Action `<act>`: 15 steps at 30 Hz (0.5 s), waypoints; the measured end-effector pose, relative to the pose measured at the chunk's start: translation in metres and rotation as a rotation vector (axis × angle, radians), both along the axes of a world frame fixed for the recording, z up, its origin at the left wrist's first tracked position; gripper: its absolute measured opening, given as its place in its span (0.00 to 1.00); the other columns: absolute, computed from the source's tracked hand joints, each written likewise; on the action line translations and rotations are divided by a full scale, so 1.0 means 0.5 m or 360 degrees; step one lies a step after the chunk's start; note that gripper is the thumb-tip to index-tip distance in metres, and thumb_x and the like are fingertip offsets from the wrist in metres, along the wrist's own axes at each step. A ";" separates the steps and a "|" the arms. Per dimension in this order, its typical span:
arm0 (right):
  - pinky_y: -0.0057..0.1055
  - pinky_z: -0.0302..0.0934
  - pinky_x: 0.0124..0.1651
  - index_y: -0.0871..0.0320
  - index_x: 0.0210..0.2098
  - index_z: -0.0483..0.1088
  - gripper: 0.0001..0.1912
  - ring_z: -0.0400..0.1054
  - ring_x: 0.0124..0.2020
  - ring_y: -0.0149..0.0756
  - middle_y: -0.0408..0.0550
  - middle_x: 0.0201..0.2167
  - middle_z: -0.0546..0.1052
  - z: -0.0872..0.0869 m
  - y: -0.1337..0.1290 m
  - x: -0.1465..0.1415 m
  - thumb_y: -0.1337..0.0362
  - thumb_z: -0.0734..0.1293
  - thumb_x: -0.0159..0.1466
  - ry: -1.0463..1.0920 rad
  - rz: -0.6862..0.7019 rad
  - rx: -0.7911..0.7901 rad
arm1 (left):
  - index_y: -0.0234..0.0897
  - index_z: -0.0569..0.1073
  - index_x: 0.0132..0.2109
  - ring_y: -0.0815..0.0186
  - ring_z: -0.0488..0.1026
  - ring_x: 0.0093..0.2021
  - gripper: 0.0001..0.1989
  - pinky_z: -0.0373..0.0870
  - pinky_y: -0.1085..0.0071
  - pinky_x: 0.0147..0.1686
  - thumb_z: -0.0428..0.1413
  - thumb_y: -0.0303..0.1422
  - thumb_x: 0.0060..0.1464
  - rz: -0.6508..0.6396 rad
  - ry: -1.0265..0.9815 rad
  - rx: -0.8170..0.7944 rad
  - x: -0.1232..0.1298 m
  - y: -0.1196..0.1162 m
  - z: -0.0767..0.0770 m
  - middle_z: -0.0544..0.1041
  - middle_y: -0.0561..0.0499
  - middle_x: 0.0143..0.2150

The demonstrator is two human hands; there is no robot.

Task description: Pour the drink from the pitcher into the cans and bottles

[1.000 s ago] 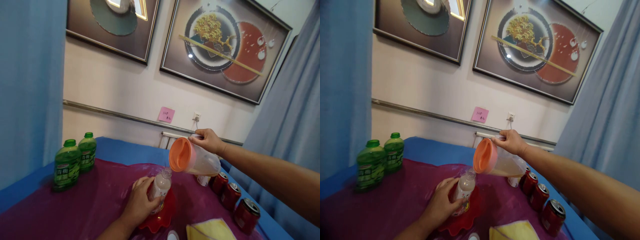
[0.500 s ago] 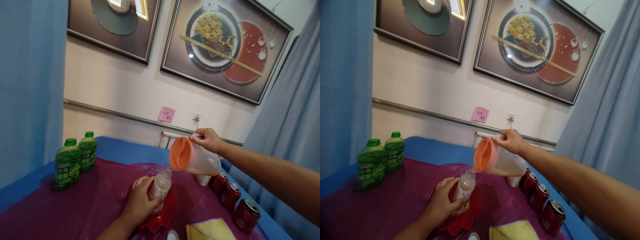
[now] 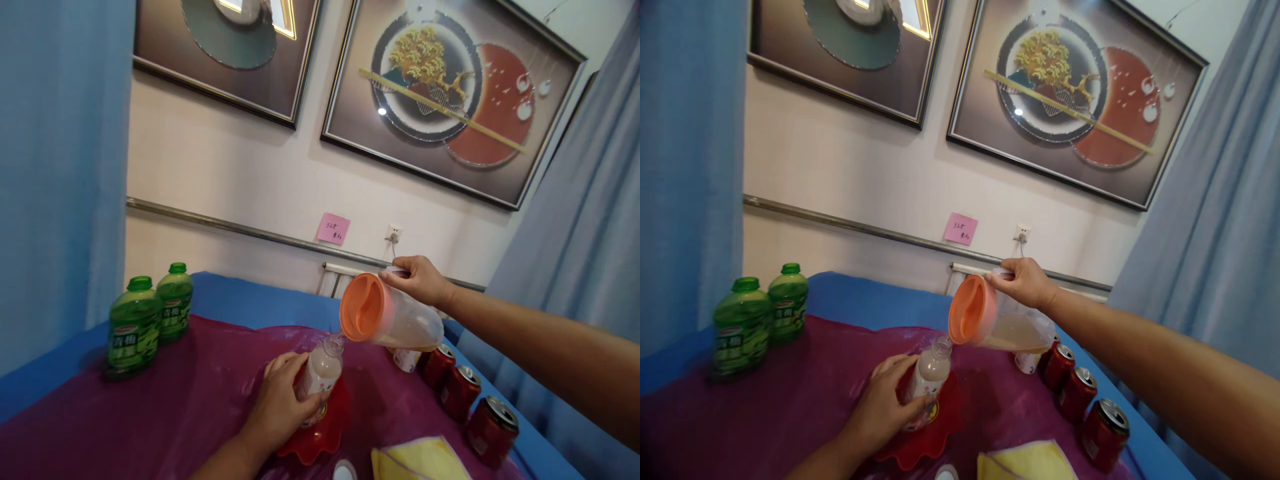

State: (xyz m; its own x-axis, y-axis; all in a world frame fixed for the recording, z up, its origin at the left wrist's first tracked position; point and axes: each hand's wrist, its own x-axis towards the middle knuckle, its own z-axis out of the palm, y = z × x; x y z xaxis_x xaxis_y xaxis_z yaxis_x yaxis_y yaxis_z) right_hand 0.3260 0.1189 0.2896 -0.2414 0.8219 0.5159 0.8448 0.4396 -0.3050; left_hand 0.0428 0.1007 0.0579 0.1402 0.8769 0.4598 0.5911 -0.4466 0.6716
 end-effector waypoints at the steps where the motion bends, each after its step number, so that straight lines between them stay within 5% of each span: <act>1: 0.30 0.41 0.24 0.53 0.19 0.53 0.29 0.47 0.22 0.28 0.37 0.18 0.53 0.000 0.000 0.001 0.39 0.66 0.59 0.0001 0.0001 -0.0005 | 0.42 0.79 0.55 0.48 0.74 0.56 0.30 0.67 0.51 0.60 0.69 0.38 0.40 -0.0001 -0.0007 0.0008 0.000 0.000 0.000 0.79 0.43 0.54; 15: 0.30 0.41 0.24 0.53 0.19 0.53 0.29 0.48 0.22 0.28 0.37 0.18 0.53 0.002 -0.003 0.002 0.38 0.65 0.59 -0.0012 -0.0011 -0.0008 | 0.41 0.78 0.55 0.48 0.74 0.57 0.31 0.67 0.50 0.60 0.68 0.38 0.41 -0.0002 0.0021 -0.0007 0.002 -0.002 0.004 0.79 0.41 0.55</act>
